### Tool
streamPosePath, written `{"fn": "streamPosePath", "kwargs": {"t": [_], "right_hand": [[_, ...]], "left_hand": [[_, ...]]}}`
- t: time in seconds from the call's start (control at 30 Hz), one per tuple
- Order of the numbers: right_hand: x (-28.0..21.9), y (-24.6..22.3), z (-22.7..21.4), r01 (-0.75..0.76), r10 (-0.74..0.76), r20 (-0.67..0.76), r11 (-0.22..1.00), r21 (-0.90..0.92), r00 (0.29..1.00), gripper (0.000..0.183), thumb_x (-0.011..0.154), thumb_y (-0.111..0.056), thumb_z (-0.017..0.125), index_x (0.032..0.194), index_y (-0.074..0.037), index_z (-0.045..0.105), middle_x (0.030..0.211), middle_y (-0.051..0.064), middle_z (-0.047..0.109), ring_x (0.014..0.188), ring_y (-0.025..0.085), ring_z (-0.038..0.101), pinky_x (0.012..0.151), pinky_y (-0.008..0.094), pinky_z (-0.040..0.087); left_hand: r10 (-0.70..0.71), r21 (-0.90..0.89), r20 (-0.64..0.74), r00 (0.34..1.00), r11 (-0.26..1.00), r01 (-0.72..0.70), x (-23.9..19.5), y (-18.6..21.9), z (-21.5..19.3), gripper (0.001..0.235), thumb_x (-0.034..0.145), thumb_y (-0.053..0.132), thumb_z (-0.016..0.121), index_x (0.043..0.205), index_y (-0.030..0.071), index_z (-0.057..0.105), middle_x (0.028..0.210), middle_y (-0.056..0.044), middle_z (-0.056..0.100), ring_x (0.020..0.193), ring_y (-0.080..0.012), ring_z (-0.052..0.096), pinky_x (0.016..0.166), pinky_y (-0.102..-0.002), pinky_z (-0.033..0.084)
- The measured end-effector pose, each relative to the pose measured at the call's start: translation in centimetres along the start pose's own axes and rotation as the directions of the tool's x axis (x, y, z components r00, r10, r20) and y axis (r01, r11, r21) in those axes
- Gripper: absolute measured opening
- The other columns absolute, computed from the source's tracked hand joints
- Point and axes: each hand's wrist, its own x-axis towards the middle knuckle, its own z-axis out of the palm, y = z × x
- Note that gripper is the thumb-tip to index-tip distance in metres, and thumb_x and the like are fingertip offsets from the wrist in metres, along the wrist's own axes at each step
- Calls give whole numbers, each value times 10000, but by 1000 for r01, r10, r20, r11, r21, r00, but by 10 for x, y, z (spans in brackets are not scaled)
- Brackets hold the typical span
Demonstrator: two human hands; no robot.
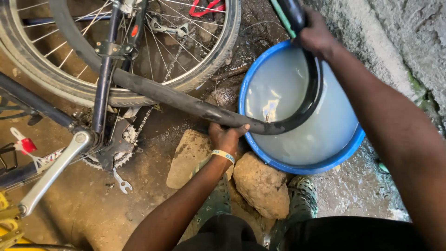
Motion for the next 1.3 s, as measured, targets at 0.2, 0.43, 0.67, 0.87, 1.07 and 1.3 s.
{"fn": "streamPosePath", "kwargs": {"t": [0.2,0.43,0.67,0.87,1.07,1.3], "right_hand": [[-7,-39,-67,-34,34,10,999,-4,999,426,965,-100,727,1347,-56,543,1321,169,598,1197,351,606,1015,443,519],[-37,-47,-111,-123,127,19,895,430,992,68,1131,-247,549,1156,-208,599,1109,11,681,1065,182,754,1037,292,655],[-78,17,-112,-464,382,267,669,581,885,539,1176,-571,356,1404,-107,509,1303,149,611,1228,321,626,1082,581,515],[-138,29,-45,-318,190,256,619,718,948,146,1104,-375,584,1140,-247,523,933,-59,605,800,171,649,730,422,582],[-155,7,-14,-226,249,72,672,705,966,151,1173,-286,548,1210,-195,433,997,109,587,1019,409,738,659,389,475],[-126,-41,7,-196,183,102,625,755,978,429,967,-37,525,1355,-178,404,981,106,462,797,411,650,742,536,568]], "left_hand": [[-208,91,-24,978,974,209,-8,9,-11,425,712,-141,787,1089,-2,649,1188,-163,757,1143,-326,742,1074,-386,596],[-111,-162,279,954,974,161,-23,23,-22,327,730,-140,778,1000,-1,658,956,-161,747,919,-311,728,824,-425,607],[90,-269,397,913,963,22,-10,4,-42,245,728,-149,799,913,-15,710,910,-121,754,861,-253,729,762,-393,619],[-62,232,315,947,973,-14,19,33,-57,325,794,256,833,1019,32,762,910,-113,776,752,-176,729,606,-295,616],[14,109,-223,975,994,11,29,138,-87,502,870,550,620,1092,105,686,1072,-106,759,946,-272,735,747,-422,649],[-15,80,-320,947,996,43,39,157,-90,455,873,383,750,1072,-23,693,1061,-209,793,813,-299,784,631,-359,668]]}}
